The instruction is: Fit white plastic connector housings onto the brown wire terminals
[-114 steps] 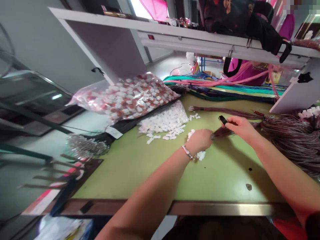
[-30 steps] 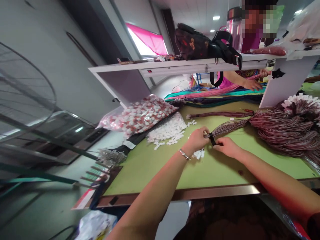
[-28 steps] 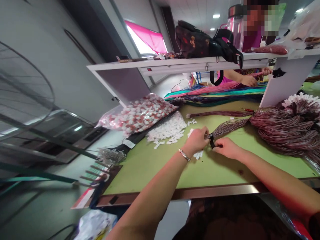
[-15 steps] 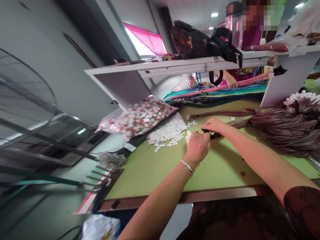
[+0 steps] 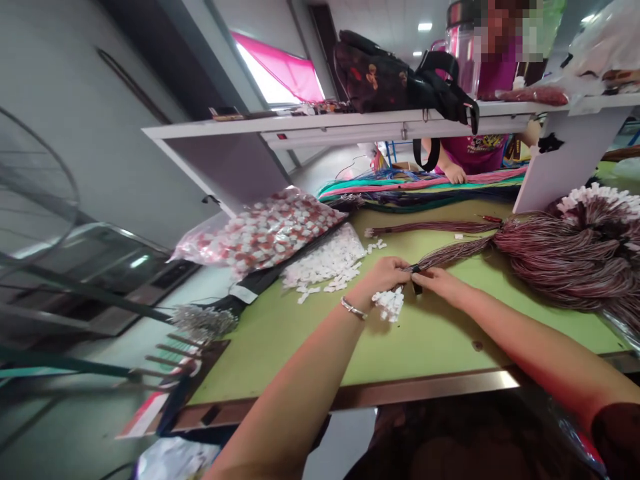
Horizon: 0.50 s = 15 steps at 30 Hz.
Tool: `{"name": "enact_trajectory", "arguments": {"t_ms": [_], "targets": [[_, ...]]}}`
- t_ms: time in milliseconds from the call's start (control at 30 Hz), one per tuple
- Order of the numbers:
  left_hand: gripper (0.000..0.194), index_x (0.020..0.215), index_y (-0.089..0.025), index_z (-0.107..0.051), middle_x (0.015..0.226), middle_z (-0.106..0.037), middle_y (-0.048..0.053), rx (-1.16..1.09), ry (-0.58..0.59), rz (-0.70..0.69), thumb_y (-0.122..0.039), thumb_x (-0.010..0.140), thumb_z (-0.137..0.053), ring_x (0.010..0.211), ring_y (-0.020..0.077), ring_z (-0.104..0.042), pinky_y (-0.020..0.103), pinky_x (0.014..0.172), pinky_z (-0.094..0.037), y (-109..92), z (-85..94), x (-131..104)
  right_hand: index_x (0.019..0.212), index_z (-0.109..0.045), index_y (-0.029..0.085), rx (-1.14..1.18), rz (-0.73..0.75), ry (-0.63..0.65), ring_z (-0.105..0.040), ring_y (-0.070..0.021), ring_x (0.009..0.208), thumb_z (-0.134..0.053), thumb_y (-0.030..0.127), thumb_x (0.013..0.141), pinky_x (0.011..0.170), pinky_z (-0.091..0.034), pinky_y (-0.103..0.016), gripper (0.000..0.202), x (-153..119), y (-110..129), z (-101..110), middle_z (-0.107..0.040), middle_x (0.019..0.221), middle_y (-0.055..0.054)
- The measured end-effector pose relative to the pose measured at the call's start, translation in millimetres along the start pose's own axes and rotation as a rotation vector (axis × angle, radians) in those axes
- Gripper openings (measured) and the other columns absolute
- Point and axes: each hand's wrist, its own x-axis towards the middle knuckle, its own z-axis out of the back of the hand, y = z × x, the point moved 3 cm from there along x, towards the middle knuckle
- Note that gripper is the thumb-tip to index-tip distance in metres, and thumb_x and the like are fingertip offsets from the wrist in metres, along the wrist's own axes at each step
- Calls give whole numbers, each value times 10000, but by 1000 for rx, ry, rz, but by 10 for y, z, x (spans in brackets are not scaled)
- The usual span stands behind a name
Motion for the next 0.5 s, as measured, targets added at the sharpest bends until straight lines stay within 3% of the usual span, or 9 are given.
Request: {"name": "enact_trajectory", "arguments": {"t_ms": [133, 200, 300, 400, 500], "targets": [[304, 899, -119, -603, 571, -560, -41, -80, 155, -15, -218, 612, -596, 459, 69, -433, 181, 437, -311, 12, -50, -43, 685, -594, 136, 277, -109, 127, -517, -113, 615, -667, 485, 630, 627, -446, -258, 361, 35, -80, -114, -580, 642, -3], [301, 889, -112, -613, 651, -606, -11, -2, 84, -69, -177, 597, -576, 538, 91, -492, 195, 498, -367, -3, -48, -77, 625, -562, 140, 314, -182, 141, -504, -106, 578, -679, 422, 610, 602, -438, -254, 305, -17, -52, -125, -554, 585, 6], [289, 879, -127, -646, 742, -650, 19, 208, -120, -199, -146, 618, -523, 646, 129, -543, 227, 591, -416, -41, -46, -135, 685, -560, 154, 353, -217, 62, -504, -100, 588, -675, 299, 581, 590, -428, -239, 212, -141, 57, -115, -557, 609, 18], [279, 889, -168, -665, 779, -667, 31, 426, -192, -322, -141, 699, -463, 708, 160, -568, 262, 659, -428, -37, -113, -174, 741, -567, 160, 383, -213, 51, -489, -91, 585, -650, 220, 557, 569, -413, -222, 211, -223, 145, -153, -547, 621, 34], [258, 929, -164, -649, 797, -650, 71, 751, -282, -408, -149, 770, -447, 789, 209, -573, 322, 732, -408, 9, -199, -187, 680, -546, 162, 452, -294, 36, -461, -89, 544, -595, 203, 562, 499, -383, -211, 135, -206, 113, -209, -523, 573, 36]]}}
